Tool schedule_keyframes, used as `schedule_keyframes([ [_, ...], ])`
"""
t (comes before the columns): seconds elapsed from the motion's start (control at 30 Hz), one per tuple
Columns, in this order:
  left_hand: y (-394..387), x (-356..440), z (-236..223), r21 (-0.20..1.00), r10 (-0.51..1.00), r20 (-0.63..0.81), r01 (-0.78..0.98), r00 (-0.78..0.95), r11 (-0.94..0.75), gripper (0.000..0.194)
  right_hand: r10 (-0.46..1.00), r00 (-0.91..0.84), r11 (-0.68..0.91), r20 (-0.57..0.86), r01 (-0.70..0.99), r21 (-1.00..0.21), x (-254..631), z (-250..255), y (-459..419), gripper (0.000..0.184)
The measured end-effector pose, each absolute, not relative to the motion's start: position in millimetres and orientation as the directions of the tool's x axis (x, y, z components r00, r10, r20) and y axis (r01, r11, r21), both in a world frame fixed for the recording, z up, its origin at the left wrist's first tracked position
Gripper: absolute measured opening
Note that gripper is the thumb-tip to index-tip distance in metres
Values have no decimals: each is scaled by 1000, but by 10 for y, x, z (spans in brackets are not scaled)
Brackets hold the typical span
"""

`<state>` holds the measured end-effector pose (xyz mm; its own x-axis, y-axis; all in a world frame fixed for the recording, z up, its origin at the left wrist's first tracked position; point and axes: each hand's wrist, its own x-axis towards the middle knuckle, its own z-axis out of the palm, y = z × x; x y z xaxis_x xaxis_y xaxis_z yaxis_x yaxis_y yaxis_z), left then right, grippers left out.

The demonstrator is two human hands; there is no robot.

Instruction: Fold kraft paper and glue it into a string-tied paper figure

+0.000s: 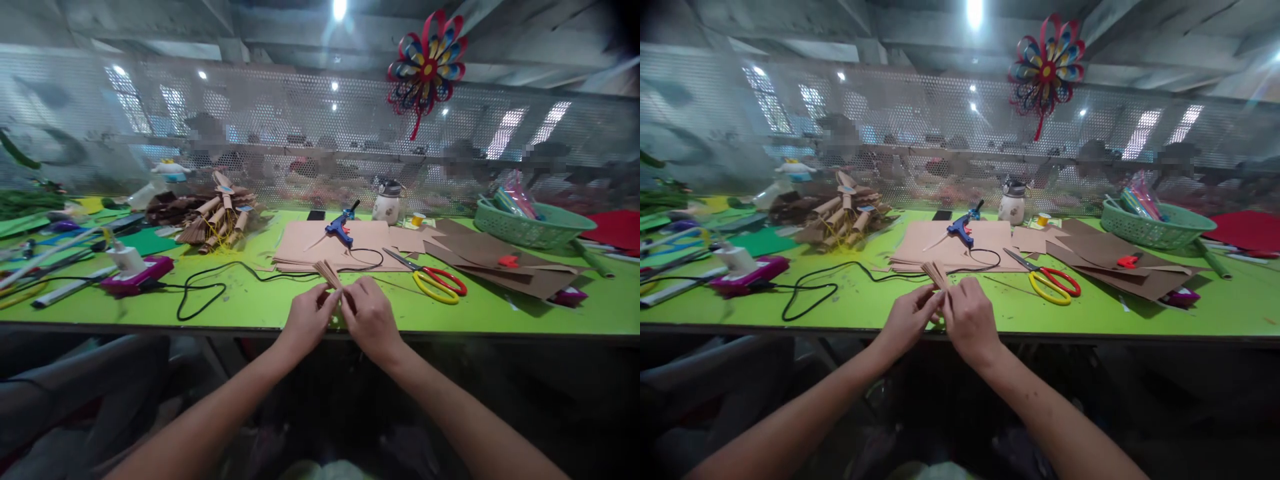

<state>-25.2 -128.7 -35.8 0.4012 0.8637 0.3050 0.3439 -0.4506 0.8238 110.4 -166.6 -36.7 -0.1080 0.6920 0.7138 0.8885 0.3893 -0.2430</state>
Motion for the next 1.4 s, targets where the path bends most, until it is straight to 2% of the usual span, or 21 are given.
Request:
schedule_keyframes([
  [0.13,-1223,-160,-357,892,904,227,295,362,-342,37,724,-107,335,682,918,-211,929,-467,-1748,16],
  [0.23,-1162,-182,-326,943,890,113,235,442,-236,33,780,-96,352,618,885,-306,929,-468,-1828,14],
  [0.3,-1120,-232,-290,935,848,43,278,528,-220,31,820,-134,390,557,842,-372,993,-400,-1871,15],
  [0.4,-1073,-336,-171,827,772,38,414,634,-381,33,806,-210,460,553,809,-365,1154,-202,-1885,15],
  [0.5,-1070,-429,2,684,609,95,393,787,-614,30,731,-318,522,604,830,-195,1329,4,-1819,17],
  [0.57,-1079,-454,92,603,485,61,355,872,-714,28,709,-462,579,533,813,-64,1427,68,-1747,18],
  [0.63,-1074,-443,129,519,423,11,356,906,-777,29,712,-575,631,403,776,-8,1504,52,-1680,14],
  [0.73,-1038,-391,94,402,365,17,328,931,-855,32,746,-602,635,285,771,-34,1586,-69,-1620,18],
  [0.83,-1011,-348,12,290,300,134,252,945,-923,34,766,-581,622,276,779,-85,1636,-190,-1606,21],
  [0.93,-1015,-338,-73,219,295,219,248,930,-944,36,748,-585,644,314,753,-132,1651,-255,-1601,21],
  [1.1,-1026,-339,-182,212,394,239,348,888,-913,34,749,-517,627,414,754,-193,1614,-338,-1606,25],
  [1.23,-1012,-322,-196,258,430,216,374,877,-891,28,769,-494,600,405,777,-190,1583,-392,-1629,29],
  [1.4,-991,-313,-204,308,439,229,363,869,-879,26,752,-558,635,352,756,-158,1609,-341,-1584,26],
])
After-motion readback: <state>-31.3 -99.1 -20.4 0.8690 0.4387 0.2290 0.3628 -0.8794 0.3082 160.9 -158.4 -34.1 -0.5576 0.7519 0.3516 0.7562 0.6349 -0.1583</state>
